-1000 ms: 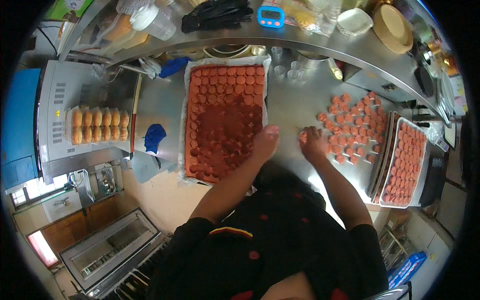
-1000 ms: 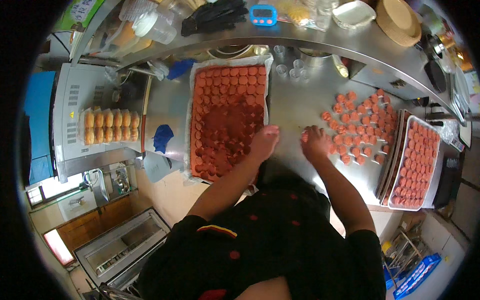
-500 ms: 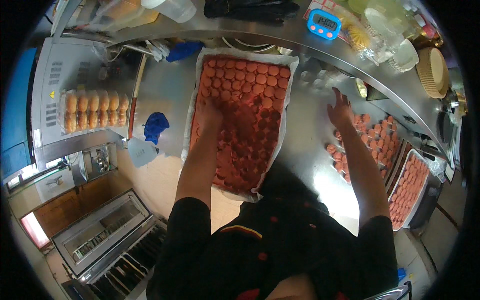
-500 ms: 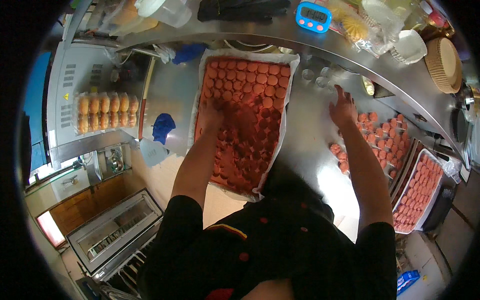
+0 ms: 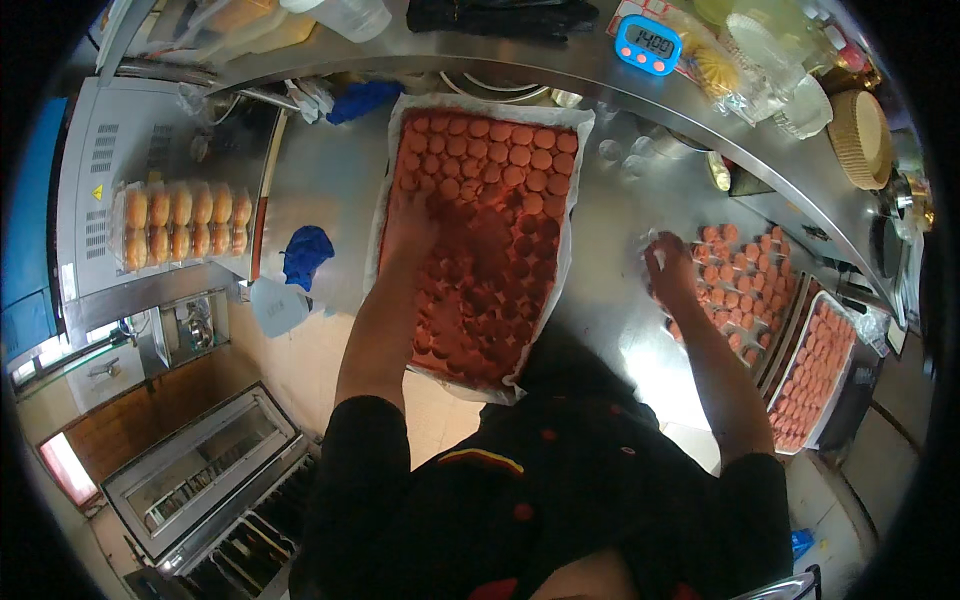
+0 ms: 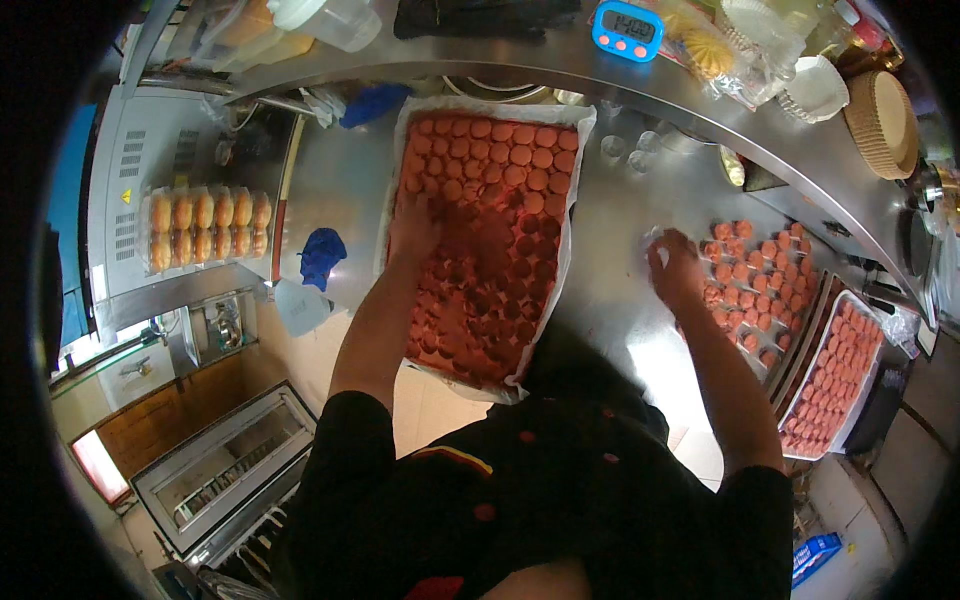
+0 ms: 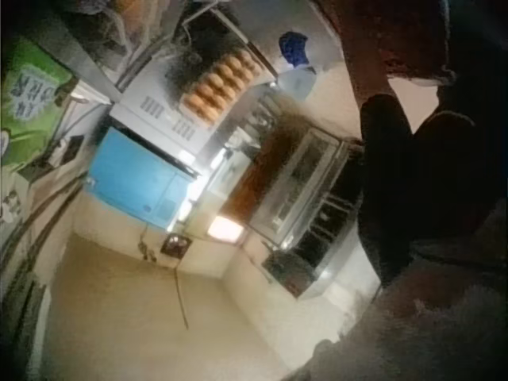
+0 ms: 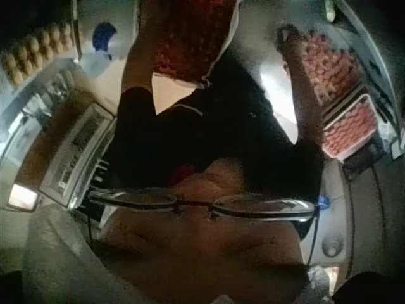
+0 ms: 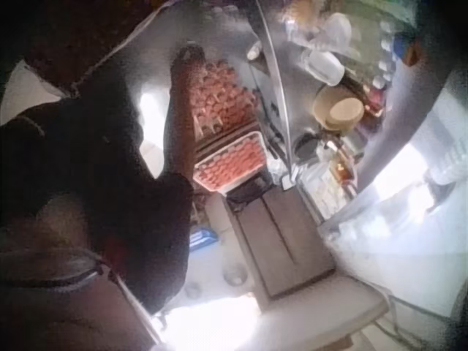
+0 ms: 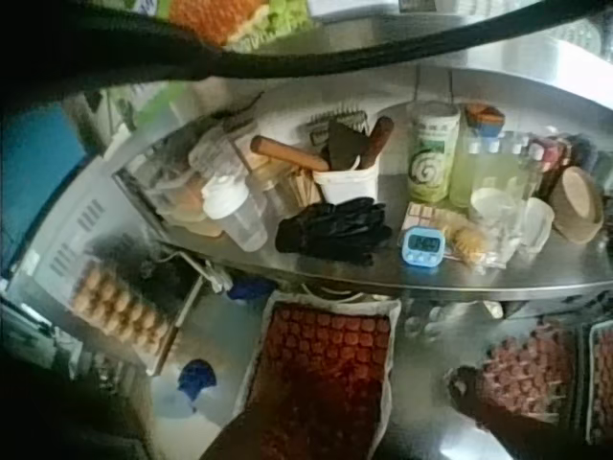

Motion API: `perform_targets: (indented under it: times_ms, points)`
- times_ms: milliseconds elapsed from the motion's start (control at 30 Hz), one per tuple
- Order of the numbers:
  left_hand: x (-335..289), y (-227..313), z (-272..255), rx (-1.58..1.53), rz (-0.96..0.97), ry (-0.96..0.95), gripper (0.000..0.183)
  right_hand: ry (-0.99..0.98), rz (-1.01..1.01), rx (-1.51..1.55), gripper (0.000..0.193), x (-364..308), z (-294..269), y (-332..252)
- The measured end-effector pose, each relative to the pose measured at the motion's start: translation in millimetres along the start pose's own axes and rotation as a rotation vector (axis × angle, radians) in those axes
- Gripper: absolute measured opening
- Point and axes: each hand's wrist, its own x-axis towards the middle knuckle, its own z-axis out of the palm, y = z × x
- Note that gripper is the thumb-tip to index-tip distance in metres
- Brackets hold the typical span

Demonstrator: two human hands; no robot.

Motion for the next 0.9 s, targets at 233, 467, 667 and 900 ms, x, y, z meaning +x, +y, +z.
perform_targets:
  times_ms: [233,467,667,900]
  points:
    - [9,0,-14,-0.105,-0.064,-0.112,0.053,-0.087,0.252,0.349,0.015,-83,-29,-80]
    - [-74,44,-11,-0.506,0.044,0.033,0.044,-0.156,0.274,0.582,0.048,-110,-10,-114]
    - [-169,128,-16,-1.077,0.097,-0.002,0.05,-0.252,0.23,0.682,0.065,-89,-24,-172]
    - [-227,176,-74,-0.801,0.547,0.16,0.043,-0.157,-0.023,0.628,0.068,-83,-39,-206]
